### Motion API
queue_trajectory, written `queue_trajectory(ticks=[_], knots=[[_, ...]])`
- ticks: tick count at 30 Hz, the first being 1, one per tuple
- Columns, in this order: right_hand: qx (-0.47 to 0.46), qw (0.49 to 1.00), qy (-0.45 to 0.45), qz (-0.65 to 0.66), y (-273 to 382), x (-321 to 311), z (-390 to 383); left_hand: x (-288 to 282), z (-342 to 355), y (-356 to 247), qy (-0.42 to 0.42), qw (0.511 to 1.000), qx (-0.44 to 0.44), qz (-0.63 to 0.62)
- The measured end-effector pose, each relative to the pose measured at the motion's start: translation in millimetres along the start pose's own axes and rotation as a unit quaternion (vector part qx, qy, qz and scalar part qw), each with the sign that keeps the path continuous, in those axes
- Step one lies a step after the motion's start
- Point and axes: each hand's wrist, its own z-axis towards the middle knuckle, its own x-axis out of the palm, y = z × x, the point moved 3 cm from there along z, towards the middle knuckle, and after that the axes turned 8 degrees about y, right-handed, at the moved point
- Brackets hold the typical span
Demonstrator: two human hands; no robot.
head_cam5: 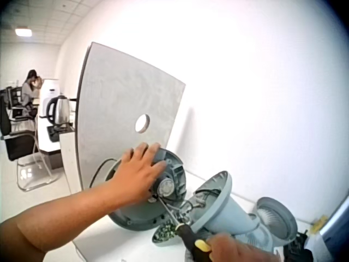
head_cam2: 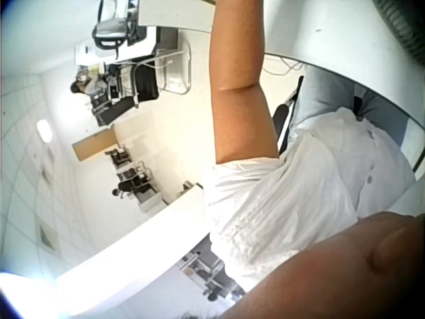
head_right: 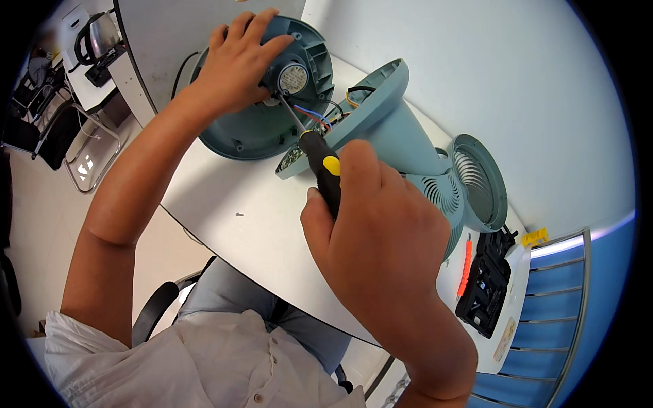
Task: The person uses a screwdriver to remove screws from the back of a disassembled teal fan, then handles a white electrical plug. The fan remains open on the table throughout the clip.
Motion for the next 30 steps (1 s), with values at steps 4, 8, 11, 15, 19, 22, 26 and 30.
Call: queue_trajectory(ticks=[4, 8, 11, 15, 19, 22, 26, 30], knots=[[0.012, 1.000, 0.008, 0.016, 1.0, -1.7, 2.1, 0.4, 0.9, -0.5, -0.001, 1.000, -0.006, -0.013], [0.002, 1.000, 0.009, 0.011, 0.8, -3.0, 9.6, -0.5, 1.5, -1.4, 0.005, 1.000, -0.016, -0.017], [0.013, 1.000, 0.010, 0.006, 1.8, -0.8, 12.9, -1.2, 3.3, -3.5, 0.013, 0.999, -0.024, -0.017], [0.020, 1.000, 0.022, -0.007, 0.7, 0.8, 11.8, -9.4, 2.8, -4.9, 0.050, 0.998, -0.027, -0.026], [0.035, 0.999, 0.035, 0.014, -0.9, 2.5, 8.4, -31.6, 3.8, -11.6, 0.111, 0.993, -0.024, -0.032], [0.042, 0.998, 0.043, 0.014, -0.6, 2.7, 8.0, -28.9, 2.6, -11.7, 0.103, 0.994, -0.025, -0.020], [0.055, 0.997, 0.050, -0.011, 0.2, 6.9, 7.4, -25.4, 2.8, -14.2, 0.101, 0.995, -0.024, -0.007], [0.064, 0.995, 0.062, -0.037, 5.1, 9.9, 5.2, -22.4, 3.5, -10.6, 0.101, 0.995, -0.024, -0.015]])
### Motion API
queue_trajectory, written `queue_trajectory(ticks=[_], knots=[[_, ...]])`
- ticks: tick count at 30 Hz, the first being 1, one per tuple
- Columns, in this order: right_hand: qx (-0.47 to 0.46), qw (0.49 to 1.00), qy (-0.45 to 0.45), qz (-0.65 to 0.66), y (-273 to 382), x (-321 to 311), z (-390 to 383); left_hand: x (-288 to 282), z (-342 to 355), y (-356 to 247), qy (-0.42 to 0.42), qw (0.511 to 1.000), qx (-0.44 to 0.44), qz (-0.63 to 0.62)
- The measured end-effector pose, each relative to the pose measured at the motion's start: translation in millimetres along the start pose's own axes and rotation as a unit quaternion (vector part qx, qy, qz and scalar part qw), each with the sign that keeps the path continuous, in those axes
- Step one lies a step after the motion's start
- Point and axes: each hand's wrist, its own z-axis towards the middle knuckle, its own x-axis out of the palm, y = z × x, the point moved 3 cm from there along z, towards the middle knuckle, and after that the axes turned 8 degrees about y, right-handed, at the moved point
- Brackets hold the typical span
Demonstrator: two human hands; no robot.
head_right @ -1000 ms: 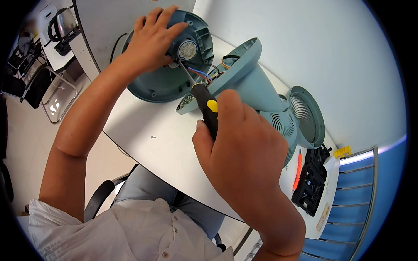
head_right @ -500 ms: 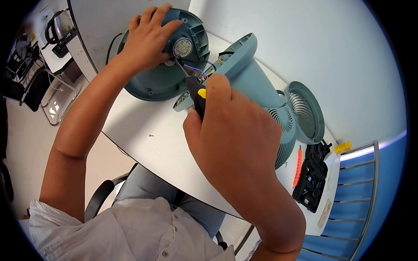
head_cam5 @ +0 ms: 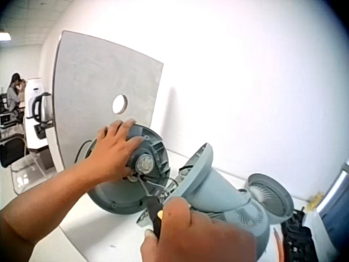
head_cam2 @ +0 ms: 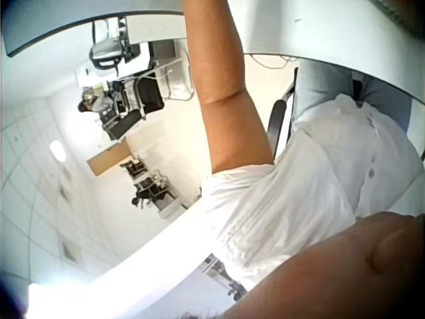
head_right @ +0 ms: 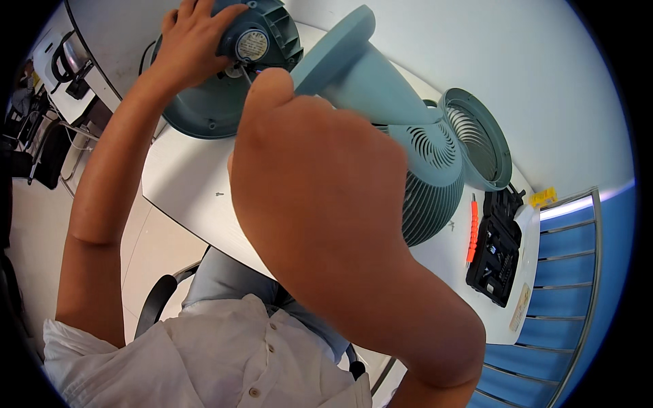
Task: The person uses a screwdriver to remove screws from the back of a disassembled teal fan, then handles a white electrical plug. The fan remains open on the table throughout the clip.
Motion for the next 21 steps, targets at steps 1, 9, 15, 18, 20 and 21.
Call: queue_trajectory(ticks=[1, 9, 15, 18, 20, 21], knots=[[0.003, 1.000, 0.006, 0.003, 0.5, 0.3, -0.6, 1.1, 0.6, 1.2, -0.003, 1.000, 0.002, -0.004], [0.011, 0.999, 0.026, 0.022, -0.2, 1.0, -3.1, 3.7, 2.3, 1.1, -0.001, 1.000, -0.003, 0.001], [0.004, 0.999, 0.027, 0.021, 3.7, 0.5, -0.6, 3.8, 1.5, 2.7, -0.001, 1.000, -0.005, 0.000], [-0.002, 1.000, 0.012, 0.025, 2.3, 3.0, -1.7, 2.3, 1.1, 2.0, 0.014, 1.000, -0.013, 0.001], [0.002, 1.000, 0.009, 0.027, 1.4, 3.1, -3.0, 1.2, 2.5, 0.2, 0.020, 1.000, -0.013, -0.001], [0.006, 1.000, 0.015, 0.027, 1.8, 2.7, -3.4, 0.7, 2.3, 0.0, 0.020, 1.000, -0.012, -0.003]])
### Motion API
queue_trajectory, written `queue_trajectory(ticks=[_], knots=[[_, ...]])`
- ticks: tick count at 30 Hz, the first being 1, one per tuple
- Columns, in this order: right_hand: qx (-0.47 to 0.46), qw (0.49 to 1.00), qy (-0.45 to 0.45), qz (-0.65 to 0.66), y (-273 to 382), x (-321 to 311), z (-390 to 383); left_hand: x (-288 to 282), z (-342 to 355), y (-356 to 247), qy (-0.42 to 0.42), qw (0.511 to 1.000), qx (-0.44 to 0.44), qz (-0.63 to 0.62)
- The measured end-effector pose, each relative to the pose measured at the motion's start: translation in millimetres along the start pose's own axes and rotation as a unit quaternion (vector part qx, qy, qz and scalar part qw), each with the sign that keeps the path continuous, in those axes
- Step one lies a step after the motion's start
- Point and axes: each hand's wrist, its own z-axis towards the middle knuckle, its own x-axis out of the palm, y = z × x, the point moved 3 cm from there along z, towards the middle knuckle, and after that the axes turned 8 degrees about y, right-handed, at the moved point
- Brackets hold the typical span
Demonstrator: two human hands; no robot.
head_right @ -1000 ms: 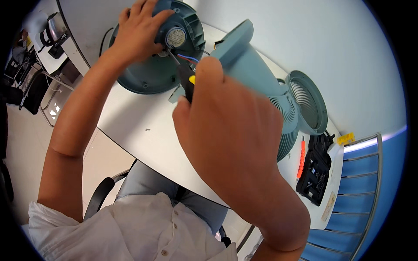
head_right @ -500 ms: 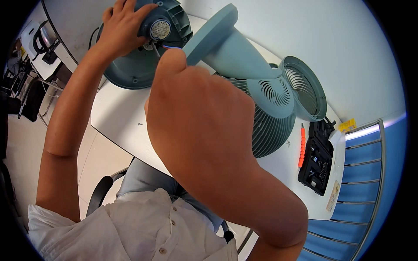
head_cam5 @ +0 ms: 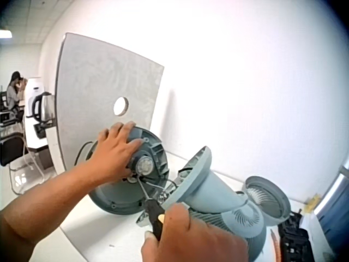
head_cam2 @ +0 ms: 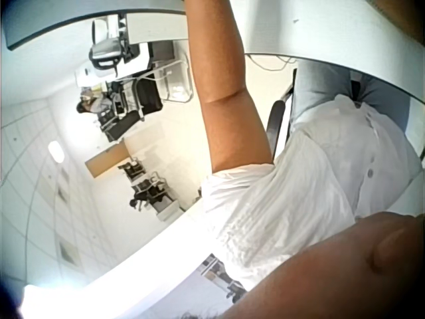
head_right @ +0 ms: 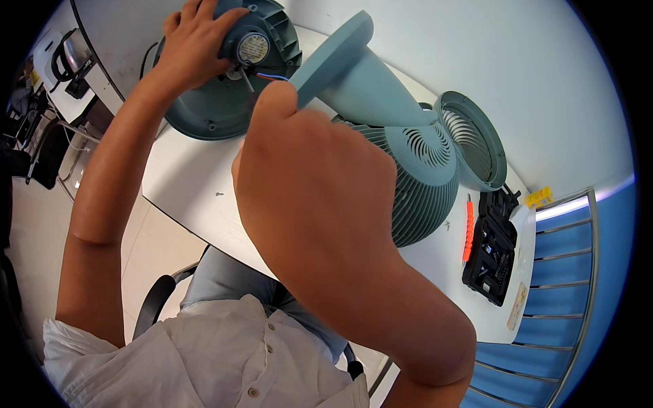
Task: The person uses a screwdriver to remove screws from the back of a disassembled teal fan, then handles a white electrical plug. The fan remains open on the table throughout the clip.
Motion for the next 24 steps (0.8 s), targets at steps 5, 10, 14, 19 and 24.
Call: queue_trajectory(ticks=[5, 10, 14, 19, 24], knots=[[0.009, 1.000, 0.015, -0.008, 1.9, -2.3, 2.9, 0.9, -1.9, 3.2, -0.004, 1.000, 0.000, -0.002], [-0.003, 1.000, 0.003, -0.013, -0.9, -2.9, 3.1, 2.8, -1.6, 2.7, -0.014, 1.000, 0.004, 0.001], [-0.003, 1.000, 0.008, -0.022, -2.3, -3.5, 3.8, 1.3, -2.3, 2.5, -0.009, 1.000, 0.004, -0.006], [0.016, 0.999, 0.036, -0.027, -1.1, -7.6, 6.0, 2.0, -2.0, 3.1, -0.003, 1.000, -0.001, -0.005], [-0.001, 0.999, 0.018, -0.028, -0.8, -3.0, 5.2, 1.5, -1.5, 1.8, 0.004, 1.000, -0.013, 0.002]])
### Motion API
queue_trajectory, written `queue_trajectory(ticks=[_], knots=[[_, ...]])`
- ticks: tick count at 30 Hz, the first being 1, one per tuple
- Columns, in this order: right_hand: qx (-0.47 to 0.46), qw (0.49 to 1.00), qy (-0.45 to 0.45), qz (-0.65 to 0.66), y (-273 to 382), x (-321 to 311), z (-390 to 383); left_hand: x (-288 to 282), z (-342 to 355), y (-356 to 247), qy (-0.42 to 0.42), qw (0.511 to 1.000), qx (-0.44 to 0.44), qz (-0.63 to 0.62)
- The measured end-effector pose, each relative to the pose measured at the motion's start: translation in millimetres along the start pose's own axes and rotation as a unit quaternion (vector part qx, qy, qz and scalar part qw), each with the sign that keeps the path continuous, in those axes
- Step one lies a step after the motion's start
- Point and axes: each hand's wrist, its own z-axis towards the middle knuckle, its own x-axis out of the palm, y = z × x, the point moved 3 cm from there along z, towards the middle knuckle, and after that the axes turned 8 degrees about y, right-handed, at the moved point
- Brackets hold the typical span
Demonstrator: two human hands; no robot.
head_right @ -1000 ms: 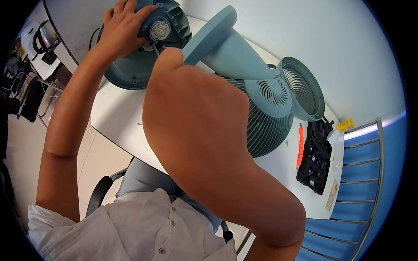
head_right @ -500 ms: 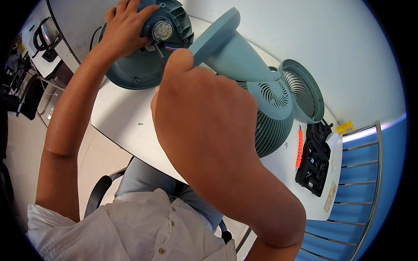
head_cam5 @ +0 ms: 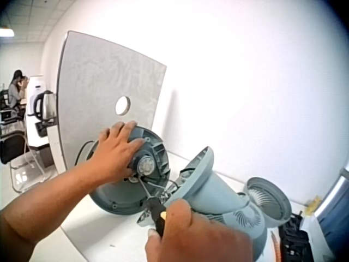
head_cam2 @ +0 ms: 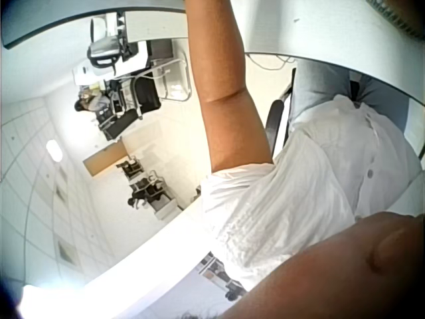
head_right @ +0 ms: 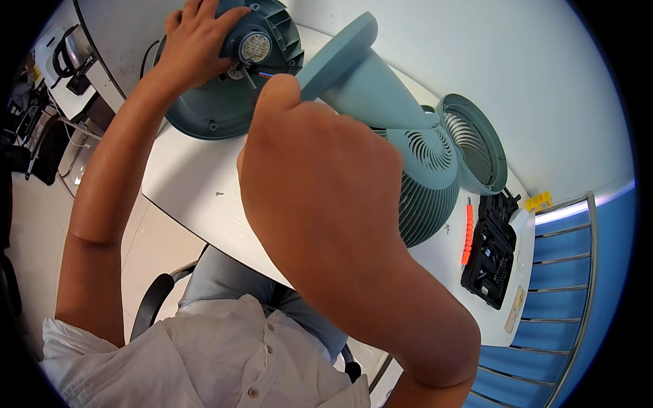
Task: The person uses a screwdriver to remove screws from the back of a disassembled teal fan, then handles a white electrical plug. The fan remains open on the table throughout the clip.
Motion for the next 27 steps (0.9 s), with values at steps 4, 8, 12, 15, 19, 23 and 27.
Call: queue_trajectory(ticks=[4, 8, 12, 15, 19, 23, 27], knots=[[-0.001, 1.000, 0.005, 0.001, -0.7, -0.5, 1.2, -8.7, -4.5, -5.4, 0.009, 1.000, -0.009, 0.006], [-0.010, 1.000, -0.008, -0.003, 0.3, -2.4, 1.9, 4.1, -1.2, 2.3, -0.018, 1.000, -0.005, 0.019], [-0.042, 0.997, -0.061, -0.017, -3.9, -2.6, 1.2, -7.1, -1.7, -3.4, 0.017, 1.000, -0.008, -0.003], [-0.078, 0.991, -0.103, -0.026, -4.0, -1.5, 0.1, -9.5, -4.5, -3.8, 0.007, 1.000, -0.001, -0.006], [-0.108, 0.989, -0.094, -0.044, -3.7, -3.0, -0.8, -8.5, -6.0, -4.5, -0.008, 1.000, 0.001, 0.001], [-0.125, 0.987, -0.101, 0.000, -5.7, -1.5, 0.2, -4.4, -2.8, -1.8, -0.016, 1.000, 0.005, 0.000], [-0.154, 0.981, -0.114, 0.024, -6.1, -3.0, -0.9, -3.3, -0.9, -1.8, -0.012, 1.000, 0.002, 0.005]])
